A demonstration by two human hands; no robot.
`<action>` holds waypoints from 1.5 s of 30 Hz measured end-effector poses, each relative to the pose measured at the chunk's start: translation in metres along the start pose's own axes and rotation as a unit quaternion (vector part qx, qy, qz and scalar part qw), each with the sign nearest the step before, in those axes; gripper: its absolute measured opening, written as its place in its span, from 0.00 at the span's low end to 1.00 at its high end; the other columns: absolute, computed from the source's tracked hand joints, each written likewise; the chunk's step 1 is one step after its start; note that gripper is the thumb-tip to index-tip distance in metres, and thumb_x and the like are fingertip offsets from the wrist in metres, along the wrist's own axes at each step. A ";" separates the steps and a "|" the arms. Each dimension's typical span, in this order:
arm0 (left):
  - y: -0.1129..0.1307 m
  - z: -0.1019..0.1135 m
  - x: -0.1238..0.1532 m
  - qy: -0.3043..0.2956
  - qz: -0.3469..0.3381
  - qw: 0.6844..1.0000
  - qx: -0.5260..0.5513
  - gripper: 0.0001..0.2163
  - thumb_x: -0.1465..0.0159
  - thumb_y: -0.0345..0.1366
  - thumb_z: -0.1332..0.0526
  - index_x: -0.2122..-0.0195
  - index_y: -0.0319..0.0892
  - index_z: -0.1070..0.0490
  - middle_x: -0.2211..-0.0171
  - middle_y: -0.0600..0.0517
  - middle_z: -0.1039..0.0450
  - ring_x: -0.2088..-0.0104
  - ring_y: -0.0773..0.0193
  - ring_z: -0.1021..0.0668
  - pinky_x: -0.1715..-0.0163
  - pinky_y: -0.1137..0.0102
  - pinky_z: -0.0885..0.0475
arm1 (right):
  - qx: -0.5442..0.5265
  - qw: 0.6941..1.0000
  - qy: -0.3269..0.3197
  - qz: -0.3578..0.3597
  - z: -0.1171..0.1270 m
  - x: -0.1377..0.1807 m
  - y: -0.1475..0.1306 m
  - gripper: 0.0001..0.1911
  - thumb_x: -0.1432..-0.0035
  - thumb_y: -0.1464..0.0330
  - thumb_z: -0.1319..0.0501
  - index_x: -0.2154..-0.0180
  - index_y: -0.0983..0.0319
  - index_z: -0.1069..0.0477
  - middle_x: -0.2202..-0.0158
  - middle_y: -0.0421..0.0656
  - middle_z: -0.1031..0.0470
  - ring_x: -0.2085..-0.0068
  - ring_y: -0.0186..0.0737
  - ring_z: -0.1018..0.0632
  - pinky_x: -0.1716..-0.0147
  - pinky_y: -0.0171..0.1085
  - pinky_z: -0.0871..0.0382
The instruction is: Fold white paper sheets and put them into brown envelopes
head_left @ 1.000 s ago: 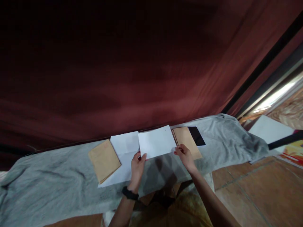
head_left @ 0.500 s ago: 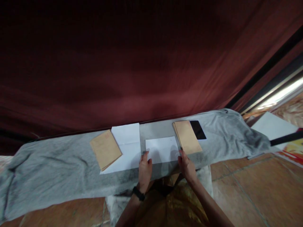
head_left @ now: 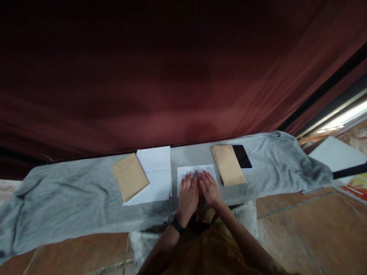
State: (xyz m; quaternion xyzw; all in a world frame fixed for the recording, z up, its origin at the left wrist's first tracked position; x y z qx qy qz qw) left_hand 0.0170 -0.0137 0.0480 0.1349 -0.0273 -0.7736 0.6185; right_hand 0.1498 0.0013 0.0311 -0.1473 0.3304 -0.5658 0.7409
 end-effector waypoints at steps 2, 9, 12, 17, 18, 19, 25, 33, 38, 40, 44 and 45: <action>0.011 -0.015 -0.010 -0.013 -0.055 0.998 0.013 0.26 0.31 0.30 0.53 0.30 0.40 0.46 0.31 0.42 0.44 0.30 0.51 0.42 0.33 0.50 0.43 | -0.001 1.000 -0.016 0.004 -0.011 -0.010 -0.001 0.27 0.27 0.61 0.58 0.36 0.63 0.36 0.35 0.52 0.34 0.33 0.47 0.36 0.35 0.52 0.39; -0.007 -0.039 -0.023 -0.005 -0.014 1.000 0.007 0.27 0.30 0.34 0.54 0.30 0.34 0.49 0.29 0.40 0.47 0.28 0.54 0.47 0.31 0.51 0.47 | 0.134 0.990 -0.032 0.000 -0.024 -0.008 0.018 0.27 0.27 0.62 0.55 0.33 0.65 0.41 0.31 0.52 0.41 0.30 0.49 0.41 0.34 0.53 0.45; -0.018 -0.037 -0.021 0.018 0.017 1.000 0.008 0.27 0.29 0.37 0.53 0.30 0.33 0.50 0.29 0.39 0.47 0.28 0.54 0.47 0.31 0.51 0.48 | 0.174 0.985 -0.009 -0.007 -0.022 -0.003 0.027 0.30 0.28 0.59 0.54 0.31 0.66 0.45 0.30 0.54 0.44 0.30 0.52 0.41 0.35 0.53 0.45; -0.032 -0.029 -0.015 0.044 0.080 0.996 0.000 0.27 0.29 0.37 0.54 0.30 0.31 0.49 0.30 0.36 0.47 0.29 0.51 0.46 0.31 0.51 0.47 | 0.190 0.981 0.031 -0.015 -0.021 0.000 0.032 0.32 0.27 0.57 0.54 0.31 0.70 0.48 0.31 0.59 0.45 0.31 0.56 0.40 0.36 0.54 0.43; -0.033 -0.027 -0.015 0.048 0.094 0.994 -0.003 0.27 0.29 0.37 0.54 0.31 0.30 0.48 0.30 0.36 0.47 0.29 0.50 0.46 0.31 0.50 0.47 | 0.189 0.981 0.033 -0.015 -0.022 0.000 0.032 0.33 0.28 0.57 0.54 0.30 0.70 0.49 0.30 0.59 0.45 0.31 0.56 0.40 0.36 0.54 0.43; -0.032 -0.026 -0.015 0.052 0.105 0.993 -0.006 0.27 0.29 0.36 0.54 0.31 0.30 0.48 0.30 0.35 0.48 0.29 0.49 0.46 0.31 0.48 0.48 | 0.188 0.981 0.035 -0.014 -0.022 0.000 0.031 0.33 0.28 0.57 0.54 0.30 0.70 0.49 0.30 0.59 0.45 0.31 0.57 0.40 0.36 0.55 0.43; 0.008 -0.034 -0.034 0.026 0.027 0.999 0.037 0.27 0.29 0.35 0.54 0.30 0.33 0.50 0.30 0.40 0.47 0.29 0.53 0.46 0.30 0.50 0.49 | 0.184 0.982 0.041 0.000 -0.022 0.002 0.029 0.31 0.28 0.63 0.54 0.30 0.72 0.50 0.30 0.60 0.47 0.30 0.57 0.42 0.35 0.56 0.43; -0.009 -0.041 -0.028 0.015 0.019 1.000 0.018 0.27 0.28 0.40 0.52 0.30 0.35 0.49 0.29 0.41 0.48 0.28 0.53 0.47 0.31 0.51 0.47 | 0.174 0.984 0.036 -0.011 -0.021 0.000 0.029 0.30 0.29 0.65 0.55 0.30 0.70 0.50 0.30 0.59 0.46 0.31 0.55 0.41 0.35 0.58 0.44; -0.017 -0.039 -0.023 0.003 0.009 1.000 -0.006 0.27 0.30 0.33 0.52 0.30 0.35 0.48 0.29 0.40 0.51 0.28 0.51 0.50 0.31 0.50 0.48 | 0.137 0.990 -0.027 -0.017 -0.037 -0.020 0.006 0.28 0.28 0.66 0.57 0.31 0.68 0.46 0.31 0.55 0.43 0.29 0.50 0.43 0.33 0.55 0.46; -0.016 -0.039 -0.023 -0.004 -0.003 1.000 -0.008 0.28 0.31 0.30 0.52 0.29 0.37 0.49 0.28 0.41 0.52 0.28 0.52 0.51 0.30 0.51 0.48 | 0.115 0.991 -0.061 0.012 -0.045 -0.028 -0.004 0.27 0.27 0.65 0.59 0.32 0.65 0.44 0.31 0.52 0.42 0.30 0.46 0.43 0.32 0.53 0.47; -0.016 -0.040 -0.024 -0.008 0.005 1.000 -0.007 0.29 0.32 0.28 0.53 0.29 0.39 0.51 0.28 0.42 0.51 0.28 0.54 0.51 0.30 0.49 0.49 | 0.126 0.989 -0.073 0.011 -0.047 -0.033 -0.004 0.28 0.27 0.63 0.56 0.32 0.66 0.43 0.31 0.51 0.42 0.30 0.45 0.43 0.32 0.51 0.48; -0.016 -0.040 -0.024 -0.007 0.009 1.000 -0.006 0.29 0.32 0.28 0.53 0.29 0.39 0.51 0.28 0.41 0.51 0.28 0.54 0.51 0.30 0.49 0.49 | 0.137 0.988 -0.069 0.006 -0.045 -0.032 -0.001 0.28 0.28 0.62 0.55 0.32 0.66 0.44 0.30 0.52 0.43 0.29 0.46 0.43 0.32 0.50 0.48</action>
Point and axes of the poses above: each hand's wrist, its own x-axis away from the middle knuckle, its own z-axis out of the back of the hand, y = z × x, the point moved 4 cm from there along -x, towards the middle knuckle
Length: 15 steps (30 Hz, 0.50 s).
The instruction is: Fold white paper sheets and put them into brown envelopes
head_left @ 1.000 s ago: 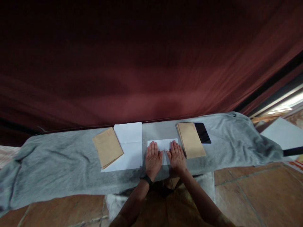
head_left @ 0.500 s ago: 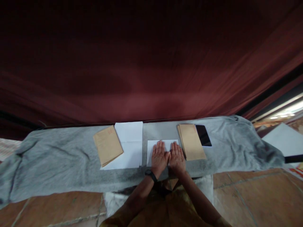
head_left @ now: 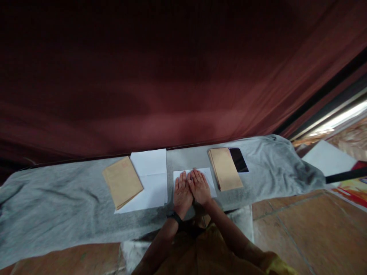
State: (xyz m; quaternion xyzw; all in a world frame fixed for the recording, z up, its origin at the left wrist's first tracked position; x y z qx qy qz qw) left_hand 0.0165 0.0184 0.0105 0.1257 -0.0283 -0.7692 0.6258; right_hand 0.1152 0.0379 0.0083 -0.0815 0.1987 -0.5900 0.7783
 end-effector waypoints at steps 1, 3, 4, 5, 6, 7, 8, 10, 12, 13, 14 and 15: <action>0.000 0.000 0.000 0.002 0.003 1.000 0.002 0.29 0.32 0.28 0.53 0.29 0.38 0.51 0.29 0.41 0.50 0.28 0.53 0.51 0.30 0.49 0.50 | 0.011 1.000 0.004 -0.006 0.001 0.001 0.004 0.28 0.28 0.62 0.53 0.32 0.66 0.45 0.30 0.52 0.44 0.29 0.46 0.43 0.32 0.50 0.48; 0.000 0.001 -0.001 0.009 0.006 1.000 0.009 0.28 0.31 0.29 0.54 0.29 0.36 0.51 0.29 0.40 0.48 0.28 0.53 0.50 0.31 0.49 0.50 | 0.031 0.999 0.017 -0.012 0.003 0.005 0.013 0.30 0.28 0.61 0.52 0.31 0.67 0.47 0.30 0.53 0.45 0.29 0.48 0.43 0.32 0.51 0.48; 0.000 0.002 -0.001 0.013 0.009 1.000 0.013 0.28 0.31 0.31 0.54 0.29 0.36 0.50 0.29 0.40 0.48 0.28 0.53 0.50 0.31 0.49 0.49 | 0.038 0.999 0.025 -0.014 0.004 0.007 0.017 0.30 0.28 0.61 0.52 0.31 0.67 0.47 0.30 0.53 0.45 0.29 0.49 0.43 0.33 0.51 0.47; -0.001 0.003 -0.001 0.019 0.014 1.000 0.018 0.27 0.30 0.32 0.54 0.29 0.36 0.49 0.29 0.40 0.48 0.28 0.53 0.49 0.31 0.49 0.49 | 0.044 0.998 0.035 -0.015 0.005 0.010 0.021 0.31 0.28 0.60 0.52 0.31 0.67 0.48 0.30 0.54 0.45 0.30 0.50 0.43 0.33 0.52 0.47; -0.001 0.004 -0.001 0.024 0.020 0.999 0.023 0.27 0.30 0.34 0.54 0.30 0.35 0.49 0.29 0.40 0.48 0.28 0.53 0.49 0.31 0.50 0.49 | 0.049 0.998 0.046 -0.015 0.006 0.012 0.024 0.31 0.28 0.60 0.53 0.30 0.68 0.48 0.30 0.55 0.45 0.30 0.51 0.43 0.33 0.52 0.46; -0.002 0.005 0.000 0.030 0.027 0.999 0.028 0.27 0.29 0.35 0.53 0.30 0.35 0.49 0.29 0.40 0.48 0.28 0.53 0.49 0.31 0.50 0.49 | 0.053 0.997 0.057 -0.016 0.007 0.014 0.027 0.31 0.28 0.59 0.53 0.30 0.69 0.49 0.30 0.56 0.45 0.30 0.52 0.43 0.34 0.53 0.46; -0.003 0.006 0.000 0.035 0.035 0.998 0.033 0.27 0.29 0.36 0.53 0.30 0.34 0.49 0.29 0.39 0.48 0.28 0.53 0.48 0.31 0.50 0.49 | 0.057 0.996 0.069 -0.018 0.008 0.016 0.030 0.32 0.28 0.59 0.53 0.30 0.69 0.50 0.30 0.57 0.45 0.30 0.53 0.43 0.34 0.53 0.45; -0.005 0.008 0.001 0.044 0.049 0.997 0.039 0.27 0.29 0.38 0.53 0.30 0.32 0.48 0.30 0.37 0.48 0.28 0.52 0.48 0.31 0.51 0.48 | 0.063 0.994 0.086 -0.022 0.010 0.020 0.034 0.33 0.28 0.58 0.54 0.30 0.70 0.51 0.30 0.58 0.44 0.30 0.55 0.42 0.35 0.54 0.44; -0.007 0.010 0.003 0.050 0.058 0.996 0.043 0.28 0.29 0.39 0.52 0.30 0.31 0.48 0.30 0.35 0.49 0.28 0.51 0.47 0.31 0.51 0.48 | 0.065 0.993 0.091 -0.028 0.010 0.022 0.036 0.33 0.27 0.57 0.54 0.30 0.70 0.51 0.31 0.59 0.44 0.31 0.55 0.41 0.35 0.55 0.44; -0.009 0.011 0.005 0.054 0.063 0.996 0.044 0.28 0.29 0.40 0.52 0.30 0.30 0.48 0.30 0.35 0.49 0.28 0.50 0.47 0.31 0.50 0.47 | 0.065 0.993 0.089 -0.032 0.010 0.023 0.037 0.33 0.27 0.57 0.54 0.30 0.70 0.51 0.31 0.59 0.45 0.31 0.56 0.40 0.35 0.55 0.44; -0.011 0.012 0.006 0.057 0.066 0.995 0.044 0.28 0.29 0.40 0.52 0.30 0.30 0.49 0.30 0.35 0.49 0.29 0.50 0.47 0.31 0.50 0.47 | 0.064 0.994 0.086 -0.037 0.010 0.023 0.037 0.33 0.28 0.57 0.54 0.30 0.69 0.51 0.30 0.59 0.45 0.31 0.56 0.40 0.35 0.55 0.44; -0.013 0.013 0.008 0.060 0.069 0.995 0.043 0.28 0.29 0.40 0.52 0.30 0.30 0.49 0.30 0.34 0.48 0.29 0.49 0.46 0.31 0.50 0.47 | 0.062 0.994 0.082 -0.041 0.010 0.023 0.037 0.33 0.28 0.57 0.54 0.30 0.70 0.51 0.30 0.59 0.46 0.31 0.56 0.40 0.35 0.55 0.44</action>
Point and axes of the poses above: each hand's wrist, its own x-axis away from the middle knuckle, its own z-axis out of the back of the hand, y = z × x, the point moved 4 cm from there along -x, towards the middle knuckle
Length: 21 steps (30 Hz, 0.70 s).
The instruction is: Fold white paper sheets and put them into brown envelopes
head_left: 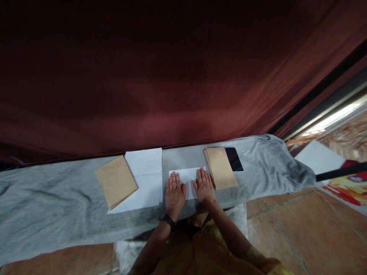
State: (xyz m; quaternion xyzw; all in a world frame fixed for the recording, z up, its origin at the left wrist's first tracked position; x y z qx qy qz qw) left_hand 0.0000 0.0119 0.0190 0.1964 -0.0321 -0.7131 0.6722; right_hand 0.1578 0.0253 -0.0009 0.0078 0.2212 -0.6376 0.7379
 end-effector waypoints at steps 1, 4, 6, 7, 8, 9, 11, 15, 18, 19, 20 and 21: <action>-0.002 0.001 0.002 0.004 0.004 1.000 -0.002 0.28 0.29 0.39 0.53 0.30 0.30 0.49 0.30 0.34 0.48 0.29 0.49 0.46 0.32 0.50 0.47 | -0.001 1.000 -0.004 -0.004 0.000 0.000 0.000 0.34 0.28 0.57 0.54 0.30 0.70 0.51 0.30 0.59 0.46 0.31 0.56 0.40 0.35 0.55 0.44; -0.004 0.006 0.009 0.020 0.009 1.000 -0.013 0.28 0.29 0.38 0.53 0.30 0.29 0.50 0.30 0.34 0.49 0.29 0.48 0.46 0.32 0.49 0.47 | -0.001 1.000 -0.011 -0.007 0.000 0.000 -0.001 0.34 0.28 0.57 0.54 0.30 0.70 0.51 0.30 0.59 0.48 0.30 0.56 0.42 0.35 0.55 0.45; 0.003 0.006 0.015 0.020 -0.011 1.000 -0.020 0.27 0.29 0.35 0.54 0.29 0.31 0.51 0.29 0.37 0.50 0.28 0.50 0.47 0.31 0.50 0.47 | 0.001 1.000 -0.012 -0.005 -0.001 0.000 -0.002 0.34 0.28 0.57 0.54 0.30 0.71 0.51 0.29 0.60 0.48 0.30 0.55 0.43 0.34 0.55 0.46; 0.009 0.005 0.018 0.012 -0.031 0.999 -0.023 0.27 0.29 0.34 0.54 0.29 0.32 0.52 0.29 0.38 0.50 0.28 0.52 0.48 0.31 0.51 0.47 | 0.003 1.000 -0.012 -0.004 -0.001 0.000 -0.002 0.34 0.28 0.57 0.54 0.30 0.71 0.51 0.29 0.60 0.48 0.30 0.55 0.44 0.34 0.55 0.46; 0.016 0.003 0.022 0.000 -0.056 0.998 -0.024 0.27 0.29 0.33 0.54 0.29 0.34 0.52 0.28 0.41 0.50 0.28 0.53 0.48 0.31 0.52 0.47 | 0.006 1.000 -0.014 -0.004 -0.001 0.000 -0.002 0.33 0.28 0.57 0.54 0.30 0.71 0.51 0.29 0.60 0.49 0.30 0.55 0.44 0.34 0.55 0.46; 0.024 0.001 0.025 -0.014 -0.080 0.996 -0.027 0.27 0.29 0.33 0.54 0.29 0.35 0.52 0.28 0.42 0.50 0.28 0.54 0.47 0.31 0.52 0.46 | 0.009 1.000 -0.016 -0.003 -0.001 0.001 -0.002 0.33 0.27 0.58 0.55 0.30 0.71 0.51 0.29 0.59 0.49 0.30 0.54 0.44 0.34 0.54 0.47; 0.035 -0.005 0.032 -0.037 -0.112 0.992 -0.038 0.27 0.30 0.33 0.53 0.29 0.38 0.51 0.29 0.45 0.48 0.29 0.55 0.46 0.31 0.52 0.46 | 0.016 1.000 -0.022 0.000 -0.002 0.001 -0.001 0.32 0.27 0.59 0.55 0.30 0.71 0.50 0.29 0.59 0.49 0.29 0.54 0.45 0.34 0.54 0.47; 0.032 -0.007 0.041 -0.048 -0.106 0.991 -0.062 0.27 0.29 0.36 0.51 0.30 0.37 0.47 0.29 0.43 0.48 0.29 0.53 0.45 0.32 0.52 0.44 | 0.026 0.999 -0.019 0.005 -0.001 0.002 -0.001 0.33 0.27 0.58 0.55 0.30 0.72 0.49 0.29 0.59 0.48 0.30 0.54 0.44 0.34 0.53 0.46; 0.017 0.000 0.046 -0.043 -0.091 0.993 -0.070 0.27 0.29 0.38 0.51 0.30 0.34 0.47 0.29 0.40 0.50 0.29 0.52 0.46 0.32 0.53 0.44 | 0.023 1.000 -0.012 0.007 0.000 0.001 -0.001 0.32 0.27 0.59 0.55 0.30 0.71 0.50 0.30 0.59 0.47 0.30 0.54 0.44 0.35 0.53 0.45; 0.012 0.002 0.048 -0.041 -0.088 0.993 -0.070 0.27 0.29 0.38 0.51 0.30 0.34 0.47 0.29 0.40 0.50 0.29 0.52 0.46 0.32 0.53 0.44 | 0.021 1.000 -0.010 0.006 0.001 0.000 -0.001 0.32 0.27 0.59 0.55 0.30 0.72 0.50 0.30 0.59 0.47 0.30 0.54 0.43 0.35 0.53 0.46; 0.008 0.004 0.049 -0.040 -0.085 0.993 -0.070 0.27 0.29 0.38 0.51 0.30 0.35 0.47 0.29 0.40 0.50 0.29 0.53 0.46 0.32 0.53 0.44 | 0.020 1.000 -0.009 0.003 0.002 0.000 -0.001 0.32 0.27 0.59 0.55 0.30 0.72 0.49 0.30 0.60 0.47 0.30 0.54 0.43 0.34 0.53 0.46; 0.005 0.005 0.050 -0.039 -0.083 0.993 -0.068 0.26 0.28 0.37 0.52 0.30 0.35 0.47 0.29 0.40 0.50 0.29 0.53 0.46 0.32 0.53 0.44 | 0.019 1.000 -0.007 -0.003 0.003 -0.001 -0.002 0.32 0.27 0.59 0.55 0.30 0.72 0.49 0.30 0.60 0.47 0.30 0.54 0.43 0.34 0.53 0.46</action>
Point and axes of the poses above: each hand's wrist, its own x-axis away from the middle knuckle, its own z-axis out of the back of the hand, y = z × x, the point moved 4 cm from there along -x, towards the middle knuckle
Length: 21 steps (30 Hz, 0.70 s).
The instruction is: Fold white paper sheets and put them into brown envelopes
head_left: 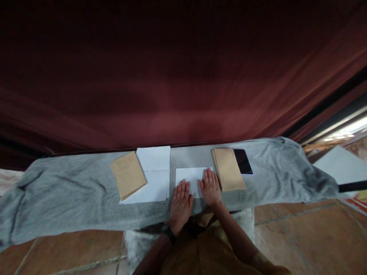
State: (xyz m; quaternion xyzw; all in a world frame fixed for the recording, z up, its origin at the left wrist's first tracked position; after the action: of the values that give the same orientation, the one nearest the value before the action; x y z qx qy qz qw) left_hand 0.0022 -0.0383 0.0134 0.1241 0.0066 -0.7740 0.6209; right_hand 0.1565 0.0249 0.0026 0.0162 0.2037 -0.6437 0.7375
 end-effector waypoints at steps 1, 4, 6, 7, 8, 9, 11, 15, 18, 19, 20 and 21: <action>-0.002 0.000 0.001 0.001 0.002 1.000 0.002 0.26 0.28 0.37 0.52 0.30 0.36 0.47 0.29 0.40 0.50 0.29 0.53 0.46 0.32 0.53 0.44 | -0.001 1.000 0.002 -0.006 0.001 0.000 -0.002 0.32 0.27 0.60 0.55 0.30 0.72 0.50 0.30 0.59 0.47 0.30 0.54 0.43 0.34 0.53 0.47; -0.002 0.000 0.002 0.000 0.006 1.000 0.007 0.26 0.29 0.35 0.52 0.30 0.35 0.47 0.29 0.39 0.49 0.29 0.52 0.46 0.32 0.53 0.44 | -0.010 1.000 -0.004 0.005 0.004 0.005 -0.016 0.31 0.27 0.63 0.56 0.30 0.70 0.53 0.29 0.57 0.48 0.29 0.52 0.45 0.34 0.54 0.48; -0.001 0.000 0.001 -0.006 0.008 1.000 0.010 0.26 0.29 0.34 0.52 0.30 0.35 0.47 0.29 0.39 0.49 0.29 0.52 0.46 0.32 0.52 0.44 | -0.025 0.998 -0.019 0.049 0.005 0.014 -0.030 0.30 0.28 0.64 0.55 0.29 0.68 0.54 0.29 0.54 0.47 0.29 0.50 0.45 0.33 0.52 0.47; -0.001 0.000 0.001 -0.009 0.010 1.000 0.012 0.26 0.30 0.34 0.52 0.30 0.35 0.47 0.29 0.39 0.50 0.29 0.52 0.46 0.32 0.52 0.44 | -0.033 0.996 -0.026 0.075 0.005 0.020 -0.036 0.31 0.28 0.64 0.54 0.29 0.67 0.54 0.29 0.53 0.47 0.29 0.49 0.44 0.33 0.51 0.46; 0.000 0.000 0.001 -0.011 0.011 1.000 0.014 0.27 0.30 0.33 0.52 0.30 0.35 0.47 0.29 0.39 0.50 0.29 0.52 0.46 0.32 0.53 0.44 | -0.039 0.994 -0.030 0.095 0.006 0.026 -0.040 0.31 0.28 0.64 0.53 0.29 0.66 0.54 0.29 0.52 0.46 0.29 0.49 0.44 0.33 0.51 0.46; 0.000 0.001 0.000 -0.012 0.011 1.000 0.015 0.27 0.30 0.32 0.52 0.30 0.35 0.48 0.29 0.39 0.50 0.29 0.52 0.47 0.32 0.53 0.44 | -0.040 0.993 -0.029 0.107 0.007 0.032 -0.043 0.31 0.28 0.63 0.53 0.29 0.66 0.54 0.29 0.53 0.46 0.30 0.49 0.43 0.33 0.51 0.46; 0.001 0.003 0.001 -0.010 0.010 1.000 0.018 0.27 0.30 0.32 0.52 0.29 0.35 0.49 0.29 0.40 0.51 0.29 0.53 0.47 0.32 0.54 0.44 | -0.033 0.993 -0.020 0.112 0.011 0.042 -0.039 0.32 0.28 0.62 0.51 0.29 0.66 0.55 0.29 0.54 0.47 0.30 0.50 0.42 0.34 0.52 0.45; -0.004 0.003 0.005 0.003 0.028 0.999 0.021 0.27 0.29 0.36 0.52 0.29 0.35 0.49 0.29 0.40 0.50 0.29 0.52 0.46 0.32 0.53 0.44 | -0.002 0.996 -0.003 0.092 0.018 0.053 -0.017 0.34 0.28 0.60 0.51 0.28 0.68 0.57 0.29 0.56 0.47 0.31 0.52 0.41 0.34 0.51 0.44; -0.011 0.002 0.013 0.012 0.053 0.998 0.019 0.28 0.29 0.38 0.52 0.29 0.33 0.51 0.29 0.39 0.49 0.29 0.51 0.45 0.33 0.53 0.42 | 0.015 0.996 0.002 0.088 0.023 0.059 -0.004 0.36 0.28 0.58 0.51 0.28 0.67 0.59 0.29 0.56 0.47 0.31 0.52 0.39 0.34 0.50 0.44; -0.013 0.003 0.014 0.015 0.060 0.998 0.018 0.28 0.28 0.38 0.52 0.29 0.33 0.51 0.30 0.39 0.48 0.29 0.51 0.45 0.33 0.52 0.42 | 0.020 0.996 0.004 0.086 0.024 0.061 -0.001 0.36 0.28 0.58 0.51 0.28 0.67 0.60 0.29 0.56 0.47 0.31 0.52 0.39 0.34 0.50 0.44; -0.014 0.004 0.015 0.019 0.067 0.997 0.017 0.29 0.28 0.39 0.52 0.29 0.33 0.52 0.30 0.38 0.48 0.29 0.51 0.45 0.33 0.51 0.42 | 0.025 0.996 0.006 0.085 0.025 0.062 0.000 0.37 0.28 0.57 0.51 0.28 0.67 0.60 0.29 0.56 0.47 0.32 0.52 0.39 0.34 0.50 0.43; -0.013 0.005 0.015 0.023 0.071 0.997 0.017 0.29 0.28 0.39 0.53 0.28 0.34 0.54 0.30 0.38 0.48 0.29 0.50 0.45 0.33 0.51 0.42 | 0.030 0.996 0.007 0.083 0.026 0.063 0.000 0.37 0.28 0.58 0.50 0.28 0.68 0.61 0.29 0.56 0.47 0.32 0.52 0.39 0.34 0.50 0.43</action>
State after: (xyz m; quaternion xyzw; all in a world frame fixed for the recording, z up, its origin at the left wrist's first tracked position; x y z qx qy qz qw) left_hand -0.0142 -0.0504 0.0134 0.1523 -0.0009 -0.7246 0.6721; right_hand 0.1695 -0.0423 0.0064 0.0598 0.1879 -0.5855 0.7863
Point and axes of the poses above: each hand's wrist, its own x-axis away from the middle knuckle, its own z-axis out of the back of the hand, y = z × x, the point moved 4 cm from there along -x, towards the middle knuckle
